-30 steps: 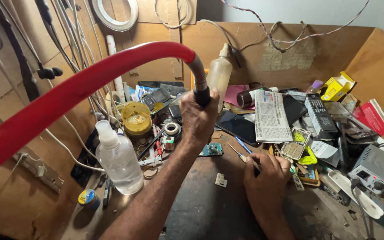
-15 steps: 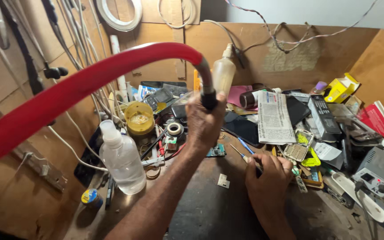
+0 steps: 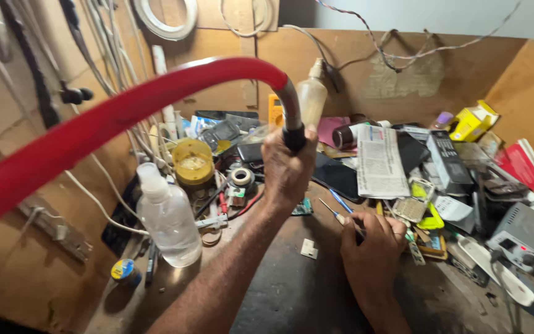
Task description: The person uses a hot air gun to apply heat to a small circuit board while holding a screwdriver in the other hand. They repeatedly direct the hot air at the board and occasionally adjust the board's position on the cluttered workbench.
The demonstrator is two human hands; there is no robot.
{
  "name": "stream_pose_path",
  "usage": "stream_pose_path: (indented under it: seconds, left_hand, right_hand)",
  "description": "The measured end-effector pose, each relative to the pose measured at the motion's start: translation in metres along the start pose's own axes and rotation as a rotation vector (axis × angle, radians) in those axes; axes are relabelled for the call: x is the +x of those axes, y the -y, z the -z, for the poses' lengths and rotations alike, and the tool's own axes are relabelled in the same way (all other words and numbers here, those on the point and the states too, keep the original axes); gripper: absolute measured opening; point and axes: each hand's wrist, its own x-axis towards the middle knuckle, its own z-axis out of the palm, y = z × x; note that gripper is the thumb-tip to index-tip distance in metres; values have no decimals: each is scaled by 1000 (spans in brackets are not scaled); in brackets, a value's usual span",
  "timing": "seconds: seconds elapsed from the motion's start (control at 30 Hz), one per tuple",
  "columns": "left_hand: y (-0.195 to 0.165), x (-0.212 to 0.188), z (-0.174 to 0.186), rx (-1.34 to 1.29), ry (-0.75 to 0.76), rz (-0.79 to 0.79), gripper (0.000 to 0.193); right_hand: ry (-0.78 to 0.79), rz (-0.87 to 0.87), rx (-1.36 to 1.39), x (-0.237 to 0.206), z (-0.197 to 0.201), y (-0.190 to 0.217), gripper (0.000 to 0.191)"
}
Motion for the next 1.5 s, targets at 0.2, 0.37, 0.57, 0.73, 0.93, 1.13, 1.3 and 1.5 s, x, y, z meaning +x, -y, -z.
stream_pose_path:
  seconds: [0.2, 0.37, 0.57, 0.73, 0.93, 1.13, 1.3, 1.5]
  left_hand:
    - [1, 6, 4, 34, -38, -54, 33]
    - [4, 2, 0, 13, 39, 36, 39]
    - [6, 6, 7, 76, -27, -73, 32]
    - [5, 1, 0, 21, 31, 40, 36]
    - [4, 6, 3, 36, -11, -56, 35]
    - [1, -4, 0, -7, 32, 53, 36]
    - [-1, -2, -2, 13, -13, -29, 35]
    - [-4, -7, 1, 13, 7, 1, 38]
  right_hand:
    - [-14, 20, -14, 1, -1, -2, 14]
    - [12, -6, 11, 0, -2, -3, 14]
    - [-49, 41, -34, -1, -4, -5, 15]
    - [-37, 33, 20, -1, -5, -4, 14]
    - [-47, 25, -4, -1, -3, -6, 14]
    - [-19, 27, -14, -1, -5, -4, 14]
    - [-16, -15, -10, 0, -1, -3, 15]
    - [-5, 9, 9, 0, -2, 1, 14]
